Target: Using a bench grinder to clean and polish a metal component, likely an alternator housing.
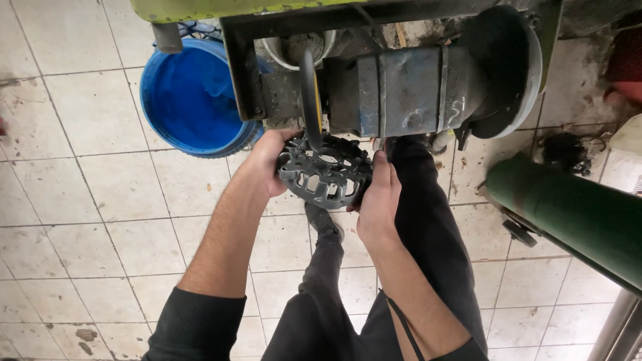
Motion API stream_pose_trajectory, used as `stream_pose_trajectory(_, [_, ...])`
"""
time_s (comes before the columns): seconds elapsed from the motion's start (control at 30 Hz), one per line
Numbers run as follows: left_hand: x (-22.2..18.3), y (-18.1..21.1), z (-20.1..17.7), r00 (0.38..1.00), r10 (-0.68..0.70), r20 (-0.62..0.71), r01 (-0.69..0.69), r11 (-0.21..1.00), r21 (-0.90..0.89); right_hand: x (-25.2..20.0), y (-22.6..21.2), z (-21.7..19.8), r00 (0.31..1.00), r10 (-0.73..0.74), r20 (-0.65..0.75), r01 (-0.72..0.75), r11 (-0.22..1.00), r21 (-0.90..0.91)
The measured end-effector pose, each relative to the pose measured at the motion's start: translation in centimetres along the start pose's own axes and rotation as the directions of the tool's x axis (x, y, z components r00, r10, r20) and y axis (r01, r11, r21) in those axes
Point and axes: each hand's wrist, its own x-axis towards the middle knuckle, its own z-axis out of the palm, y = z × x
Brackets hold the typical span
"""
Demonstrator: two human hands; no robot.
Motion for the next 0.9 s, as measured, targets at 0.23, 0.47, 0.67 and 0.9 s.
stream_pose_trajectory(0.23, [-1.3, 0.4, 1.0, 0.997, -0.007, -0.071, 0.005, 0.999, -0.033, -0.4, -1.1, 1.4, 0.996, -0.047, -0.069, 0.035, 0.985, -0.169])
stream_pose_trajectory(0.47, [-0.5, 0.4, -1.9, 0.998, 0.044, -0.043, -0.049, 0.991, -0.123, -0.2, -0.8, 2.6, 0.999, 0.015, -0.028, -0.020, 0.978, -0.207])
stream_pose_trajectory(0.67, [-0.8, 0.2, -1.8, 0.998, -0.001, -0.067, -0.010, 0.985, -0.171, 0.7, -0.4, 2.8, 1.000, -0.018, -0.024, 0.013, 0.984, -0.180])
stream_pose_trajectory(0.9, [-2.9, -0.9, -1.3, 0.990, 0.013, -0.142, 0.009, 0.987, 0.157, 2.1, -1.7, 2.0, 0.990, 0.128, -0.059, -0.137, 0.973, -0.187])
